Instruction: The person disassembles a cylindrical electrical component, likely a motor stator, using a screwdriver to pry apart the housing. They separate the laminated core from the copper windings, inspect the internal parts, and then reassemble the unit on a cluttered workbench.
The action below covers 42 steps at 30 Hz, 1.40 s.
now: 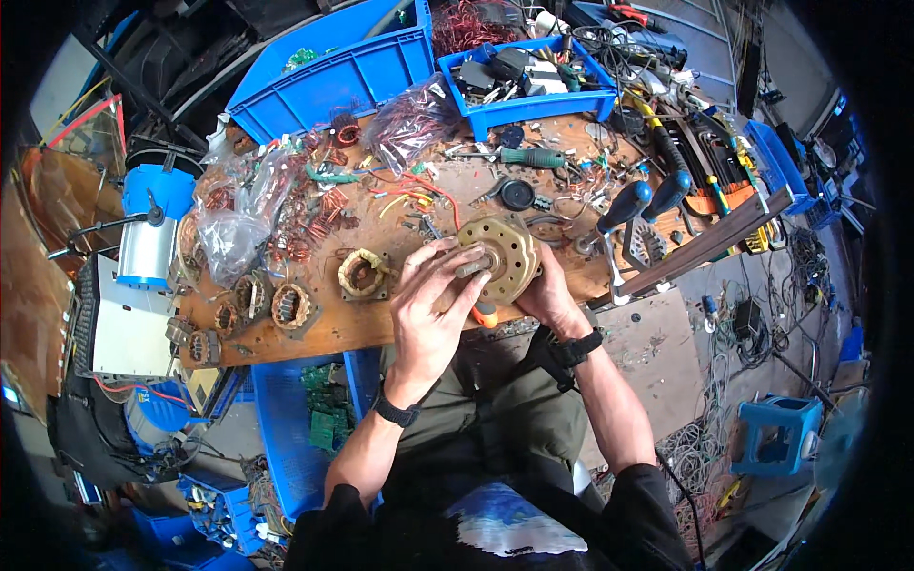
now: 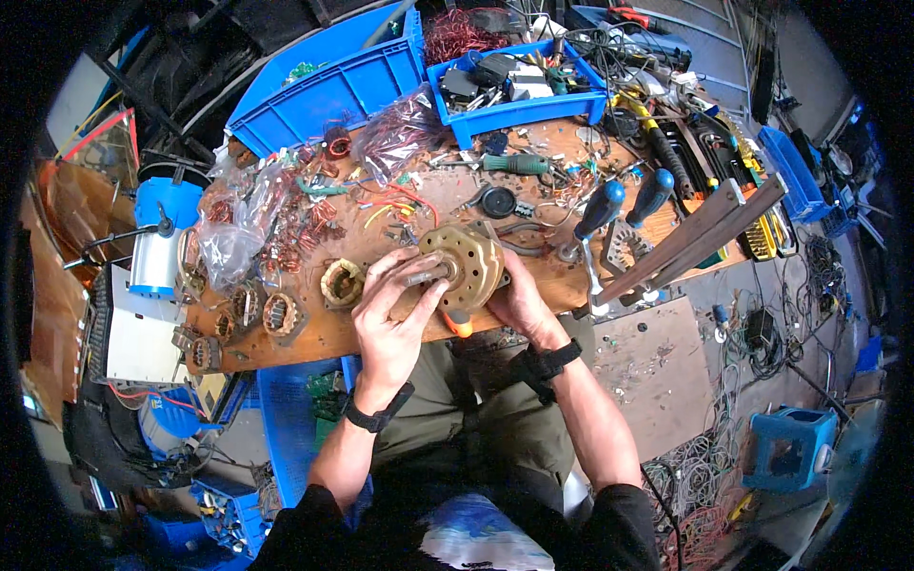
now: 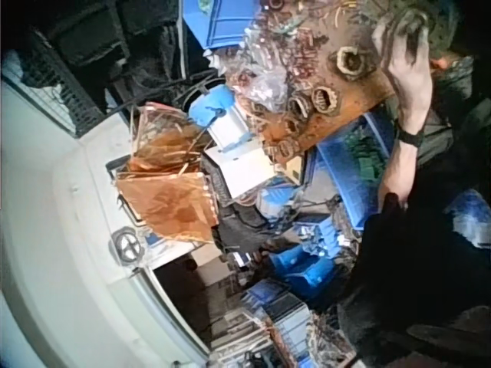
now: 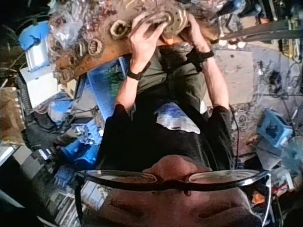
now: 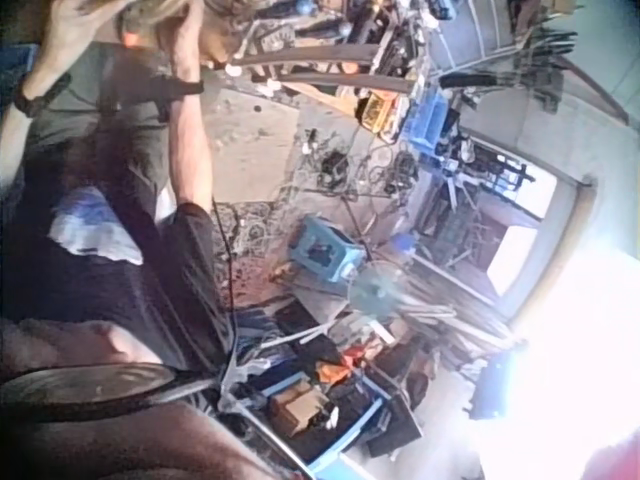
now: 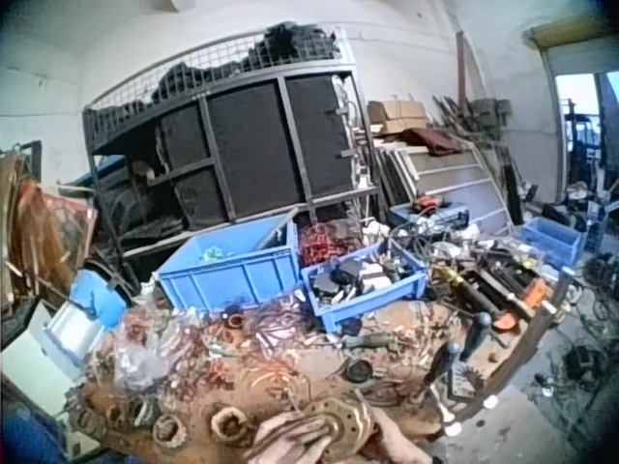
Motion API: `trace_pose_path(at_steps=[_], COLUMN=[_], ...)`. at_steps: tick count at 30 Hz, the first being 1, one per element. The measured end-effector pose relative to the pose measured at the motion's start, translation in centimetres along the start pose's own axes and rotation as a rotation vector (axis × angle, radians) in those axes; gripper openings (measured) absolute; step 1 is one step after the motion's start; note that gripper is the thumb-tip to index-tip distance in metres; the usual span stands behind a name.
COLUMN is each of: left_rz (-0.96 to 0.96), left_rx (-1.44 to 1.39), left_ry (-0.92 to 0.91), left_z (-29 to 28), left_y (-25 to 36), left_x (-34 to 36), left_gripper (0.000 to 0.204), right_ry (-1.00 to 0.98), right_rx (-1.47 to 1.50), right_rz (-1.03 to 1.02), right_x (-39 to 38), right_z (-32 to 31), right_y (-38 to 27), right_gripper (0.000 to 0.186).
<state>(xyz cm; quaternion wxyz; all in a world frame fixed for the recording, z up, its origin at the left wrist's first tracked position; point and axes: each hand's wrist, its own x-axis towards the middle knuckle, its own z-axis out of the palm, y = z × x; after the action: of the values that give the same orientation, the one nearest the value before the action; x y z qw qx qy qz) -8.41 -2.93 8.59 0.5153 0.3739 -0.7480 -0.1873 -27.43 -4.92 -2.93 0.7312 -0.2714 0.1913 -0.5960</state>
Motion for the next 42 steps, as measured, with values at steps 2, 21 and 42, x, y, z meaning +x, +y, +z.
trace_pose_path(at_steps=[2,21,42], left_rz=[-0.027,0.049,-0.041], left_rx=[-0.014,0.054,0.065], left_ry=[0.024,0.012,-0.081], left_z=[0.0,0.1,-2.1], left_y=[-0.1,-1.3,-2.2], left_x=[-0.2,-0.7,-2.3], left_gripper=[0.025,0.031,0.068], right_ry=[-0.011,0.016,0.083], right_rx=[-0.03,-0.098,-0.507], right_rz=[-0.01,-0.018,-0.047], right_x=[0.1,0.1,-0.4], right_z=[0.3,1.1,2.6], right_y=[-0.1,-0.3,-1.1], right_gripper=[0.06,0.048,0.072])
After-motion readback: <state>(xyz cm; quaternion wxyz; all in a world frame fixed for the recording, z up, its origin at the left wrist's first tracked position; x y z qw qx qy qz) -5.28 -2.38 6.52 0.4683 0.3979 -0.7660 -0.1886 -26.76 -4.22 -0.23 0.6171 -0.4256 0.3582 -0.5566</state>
